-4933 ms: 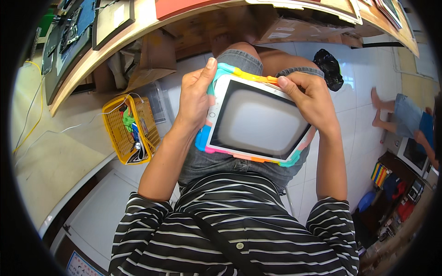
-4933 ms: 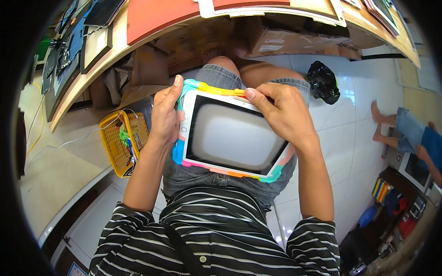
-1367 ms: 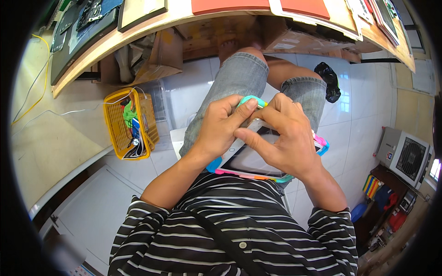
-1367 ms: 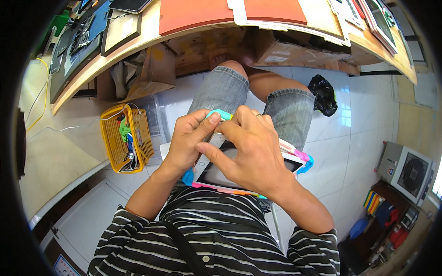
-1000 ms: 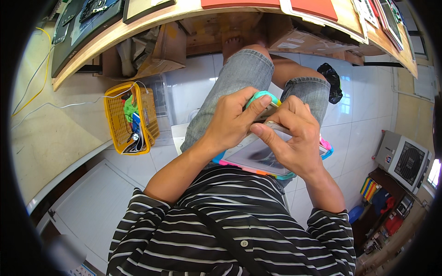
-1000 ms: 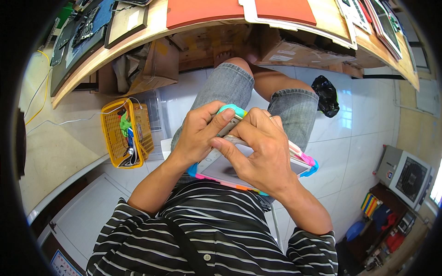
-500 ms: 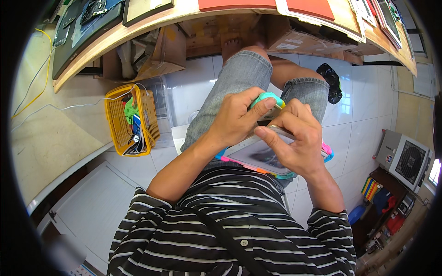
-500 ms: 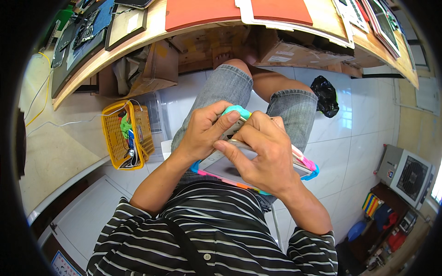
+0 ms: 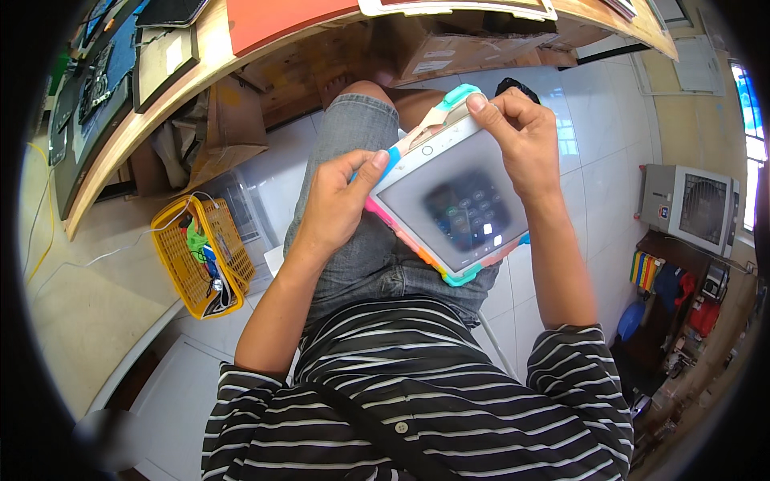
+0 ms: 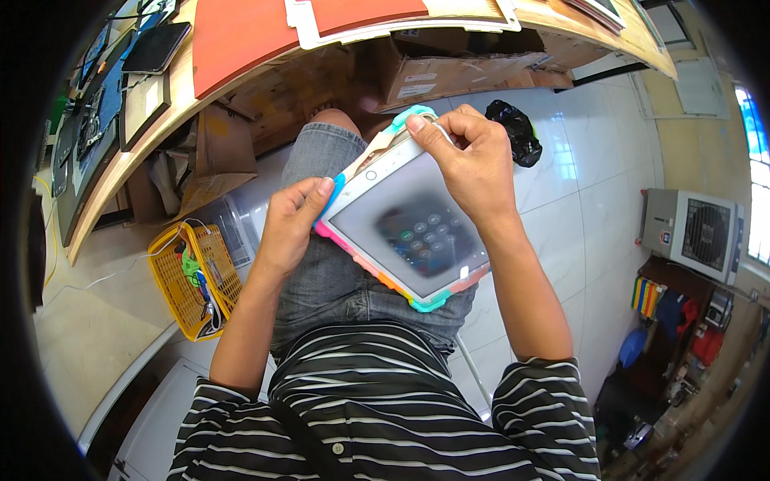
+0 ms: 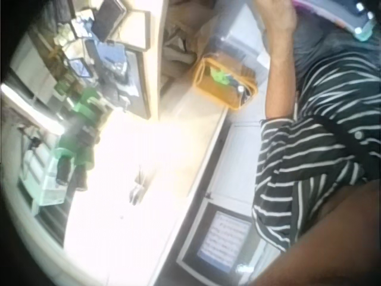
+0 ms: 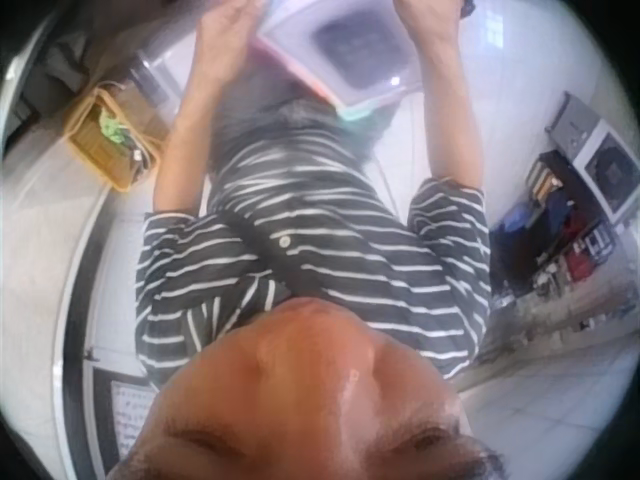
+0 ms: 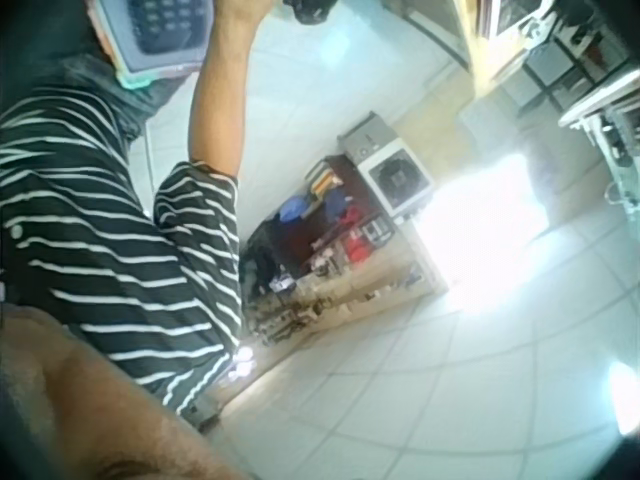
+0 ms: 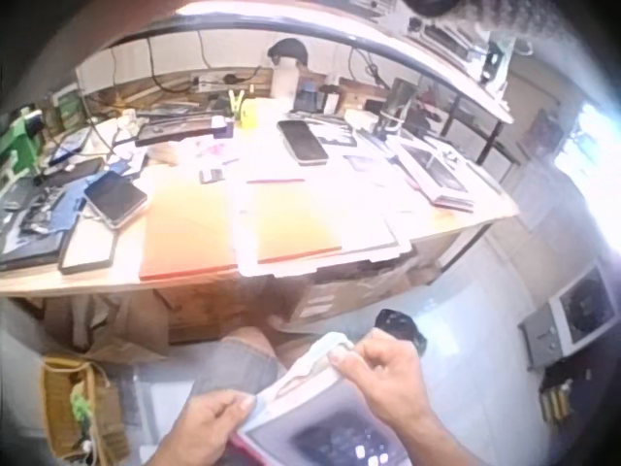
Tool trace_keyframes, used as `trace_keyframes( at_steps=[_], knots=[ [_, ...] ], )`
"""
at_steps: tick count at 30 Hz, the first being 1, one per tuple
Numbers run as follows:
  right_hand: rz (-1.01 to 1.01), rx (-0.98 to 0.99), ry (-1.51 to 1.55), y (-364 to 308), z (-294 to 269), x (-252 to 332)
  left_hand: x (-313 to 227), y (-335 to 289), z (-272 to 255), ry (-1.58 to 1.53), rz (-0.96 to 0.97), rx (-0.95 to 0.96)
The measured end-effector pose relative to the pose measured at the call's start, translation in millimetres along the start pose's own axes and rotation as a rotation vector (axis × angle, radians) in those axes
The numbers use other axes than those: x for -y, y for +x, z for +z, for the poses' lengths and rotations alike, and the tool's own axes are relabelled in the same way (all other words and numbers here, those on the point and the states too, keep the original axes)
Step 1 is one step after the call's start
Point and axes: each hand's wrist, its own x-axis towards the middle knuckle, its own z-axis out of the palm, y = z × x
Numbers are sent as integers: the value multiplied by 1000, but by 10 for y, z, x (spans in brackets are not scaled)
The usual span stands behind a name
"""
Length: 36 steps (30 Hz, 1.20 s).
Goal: The person removes a colorful protective case from a white tablet by hand, then opens the tablet to reveal its internal components. The case is placed on the table, and the tablet is held open to show the battery and circuitry.
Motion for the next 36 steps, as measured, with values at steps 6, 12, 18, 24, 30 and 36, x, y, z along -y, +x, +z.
trace_keyframes(
  at_steps=[6, 12, 18, 24, 30, 36],
  knots=[
    [33, -105, 43, -73, 62, -50, 77, -89, 159, -25, 67, -106],
    [-23, -191, 82, -176, 50, -90, 221, -3, 208, -103, 125, -115],
    [-144, -219, 188, -262, -80, -101, 263, 59, 147, -102, 88, -63],
    [-190, -123, 417, -223, -320, -20, 275, 55, 140, 135, 123, -161],
    [-231, 124, 1194, -175, -1390, 18, 132, -159, 50, 409, 29, -191],
    [-650, 217, 1535, 3, -1627, -250, -99, -245, -46, 861, 201, -260]
  ],
)
